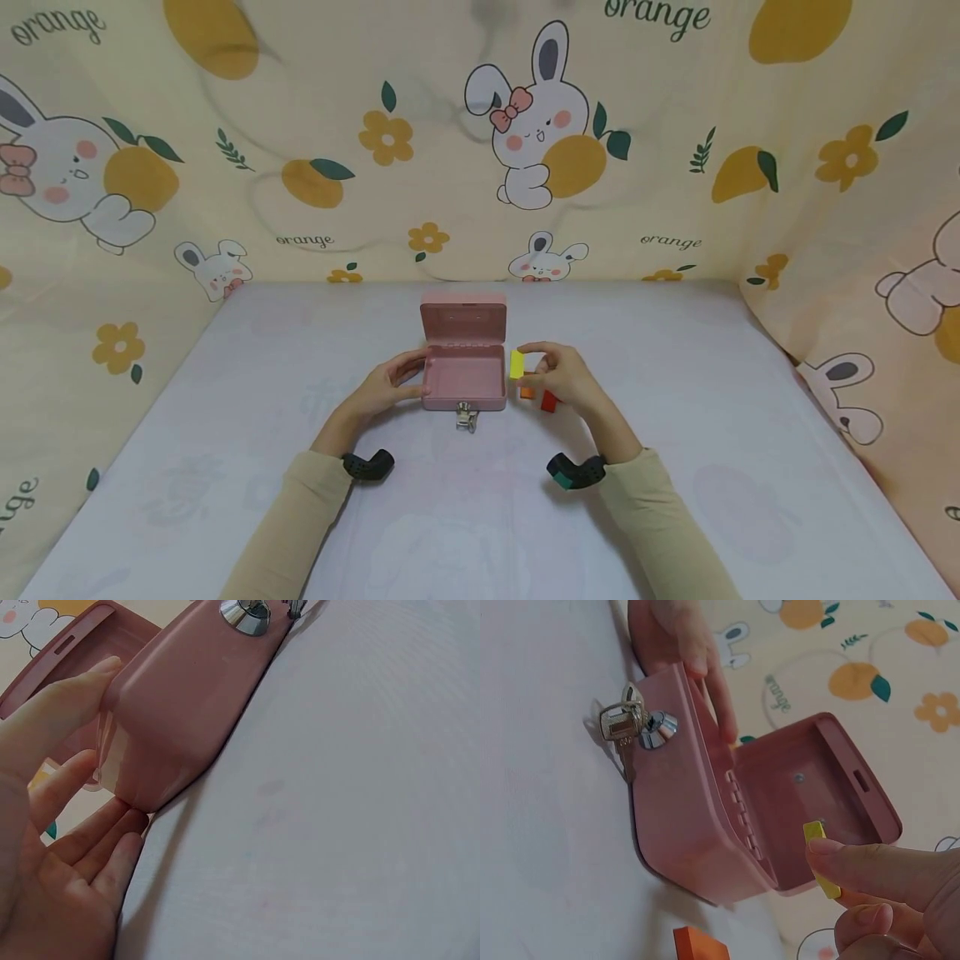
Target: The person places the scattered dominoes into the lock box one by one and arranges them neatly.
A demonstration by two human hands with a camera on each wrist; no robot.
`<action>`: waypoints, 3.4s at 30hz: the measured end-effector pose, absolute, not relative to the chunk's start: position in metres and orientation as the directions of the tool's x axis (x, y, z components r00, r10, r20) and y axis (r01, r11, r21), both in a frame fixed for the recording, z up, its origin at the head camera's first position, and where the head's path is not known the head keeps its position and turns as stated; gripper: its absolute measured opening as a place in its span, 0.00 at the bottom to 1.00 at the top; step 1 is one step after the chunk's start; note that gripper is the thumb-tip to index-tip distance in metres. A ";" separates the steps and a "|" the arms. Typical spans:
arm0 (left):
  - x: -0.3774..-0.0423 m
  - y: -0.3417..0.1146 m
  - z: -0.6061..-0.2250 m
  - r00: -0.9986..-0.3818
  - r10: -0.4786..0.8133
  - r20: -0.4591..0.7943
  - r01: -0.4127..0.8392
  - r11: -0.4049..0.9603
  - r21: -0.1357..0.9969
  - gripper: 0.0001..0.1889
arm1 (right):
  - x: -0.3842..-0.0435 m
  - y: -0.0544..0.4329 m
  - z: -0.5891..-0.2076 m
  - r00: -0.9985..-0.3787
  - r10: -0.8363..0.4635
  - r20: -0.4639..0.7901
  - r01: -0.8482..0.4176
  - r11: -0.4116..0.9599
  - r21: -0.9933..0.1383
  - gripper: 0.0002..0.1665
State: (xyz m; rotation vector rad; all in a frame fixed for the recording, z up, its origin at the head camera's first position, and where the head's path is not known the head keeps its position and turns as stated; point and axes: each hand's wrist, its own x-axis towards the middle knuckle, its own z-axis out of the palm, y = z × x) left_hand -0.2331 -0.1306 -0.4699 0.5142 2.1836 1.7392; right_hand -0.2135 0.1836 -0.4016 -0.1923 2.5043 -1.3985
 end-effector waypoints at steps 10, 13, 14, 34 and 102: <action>-0.232 -0.130 -0.467 -0.893 0.450 -0.022 0.078 0.202 0.976 0.37 | -0.214 0.173 -0.400 -0.954 -0.239 -0.182 0.030 0.528 -0.849 0.31; -0.232 -0.130 -0.467 -0.892 0.452 -0.018 0.082 0.201 0.976 0.37 | -0.214 0.169 -0.400 -0.953 -0.251 -0.168 0.014 0.518 -0.855 0.31; -0.232 -0.130 -0.467 -0.892 0.451 -0.019 0.081 0.201 0.976 0.37 | -0.214 0.168 -0.400 -0.953 -0.256 -0.164 0.010 0.513 -0.858 0.32; -0.233 -0.131 -0.470 -0.880 0.473 0.031 0.139 0.195 0.971 0.37 | -0.214 0.147 -0.400 -0.952 -0.281 -0.124 -0.026 0.477 -0.879 0.31; -0.230 -0.132 -0.468 -0.879 0.476 -0.005 0.121 0.233 0.965 0.36 | -0.222 0.078 -0.421 -0.943 -0.299 -0.145 -0.022 0.492 -0.870 0.29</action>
